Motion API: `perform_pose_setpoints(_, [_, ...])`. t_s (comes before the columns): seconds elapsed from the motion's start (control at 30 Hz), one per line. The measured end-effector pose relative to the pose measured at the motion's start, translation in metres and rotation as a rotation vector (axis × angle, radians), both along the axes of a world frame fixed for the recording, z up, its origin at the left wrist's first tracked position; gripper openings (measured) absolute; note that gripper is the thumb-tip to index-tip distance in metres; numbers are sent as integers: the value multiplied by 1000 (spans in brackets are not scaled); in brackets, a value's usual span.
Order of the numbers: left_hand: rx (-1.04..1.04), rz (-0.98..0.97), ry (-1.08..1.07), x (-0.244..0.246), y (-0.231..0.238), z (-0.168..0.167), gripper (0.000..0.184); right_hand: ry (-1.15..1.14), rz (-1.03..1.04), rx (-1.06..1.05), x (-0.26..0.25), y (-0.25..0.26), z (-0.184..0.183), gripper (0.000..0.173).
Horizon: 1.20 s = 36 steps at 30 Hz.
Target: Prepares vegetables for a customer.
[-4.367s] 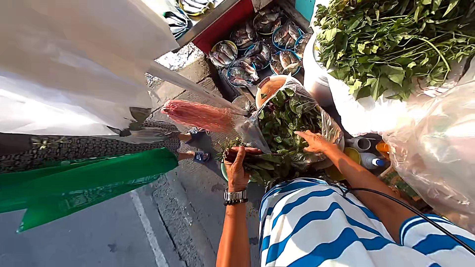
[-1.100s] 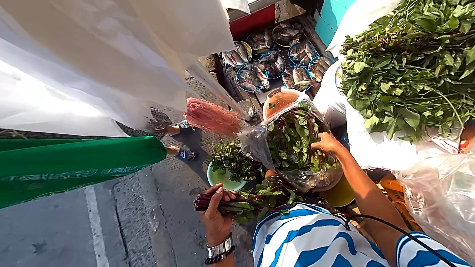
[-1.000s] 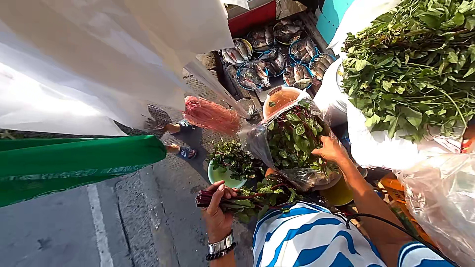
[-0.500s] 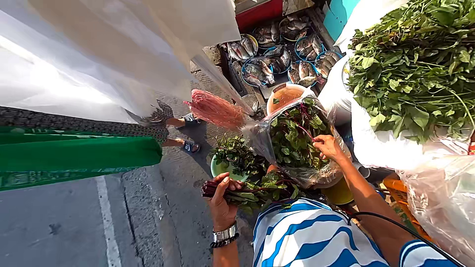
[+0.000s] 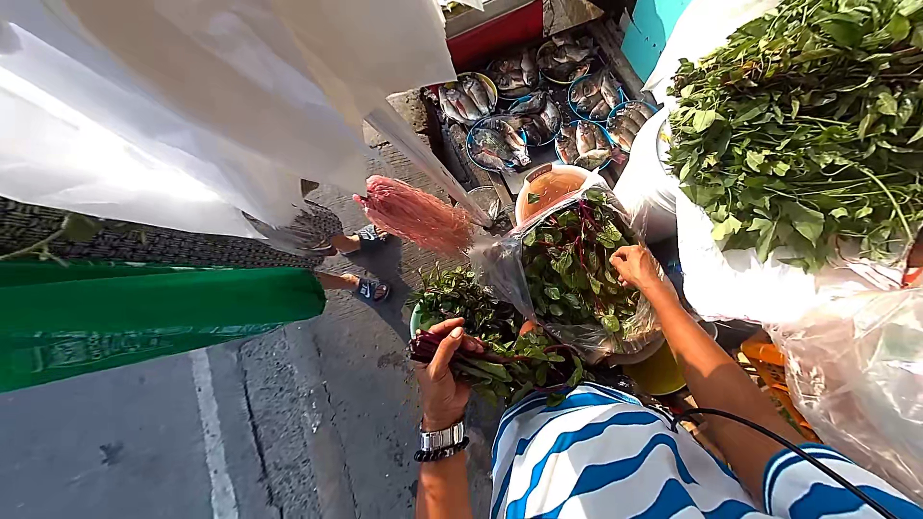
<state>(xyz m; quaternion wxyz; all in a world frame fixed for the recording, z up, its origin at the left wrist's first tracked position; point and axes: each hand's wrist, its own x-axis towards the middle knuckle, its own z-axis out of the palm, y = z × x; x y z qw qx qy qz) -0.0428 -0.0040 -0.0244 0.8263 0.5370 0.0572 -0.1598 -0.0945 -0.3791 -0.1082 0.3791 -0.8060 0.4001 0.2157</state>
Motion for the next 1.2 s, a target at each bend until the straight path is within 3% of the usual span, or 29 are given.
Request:
perform_pose_setpoints(0.1, [10, 20, 9, -1, 0, -1, 14, -86, -10, -134, 29, 1, -27, 30])
perform_pose_setpoints(0.23, [-16, 24, -8, 1, -1, 4, 14, -59, -30, -109, 46, 7, -46, 30])
perform_pose_setpoints(0.33, [1, 36, -8, 4, 1, 7, 14, -308, -192, -34, 36, 7, -27, 26])
perform_pose_setpoints(0.43, [43, 30, 9, 8, -4, 7, 14, -688, -270, 5, 14, 9, 20, 23])
perform_pose_setpoints(0.53, [45, -45, -6, 12, -24, 14, 11, -855, -179, 34, -7, 6, 51, 18])
perform_pose_setpoints(0.8, [94, -398, -202, 18, -105, 56, 11, -987, 310, -119, -38, 48, 113, 15])
perform_pose_setpoints(1.03, [-48, -622, -334, 13, -101, 62, 38, -1108, 506, -148, -59, 81, 146, 20])
perform_pose_setpoints(1.2, [-55, -625, -359, 3, -102, 67, 34, -1160, 546, -104, -59, 90, 141, 18])
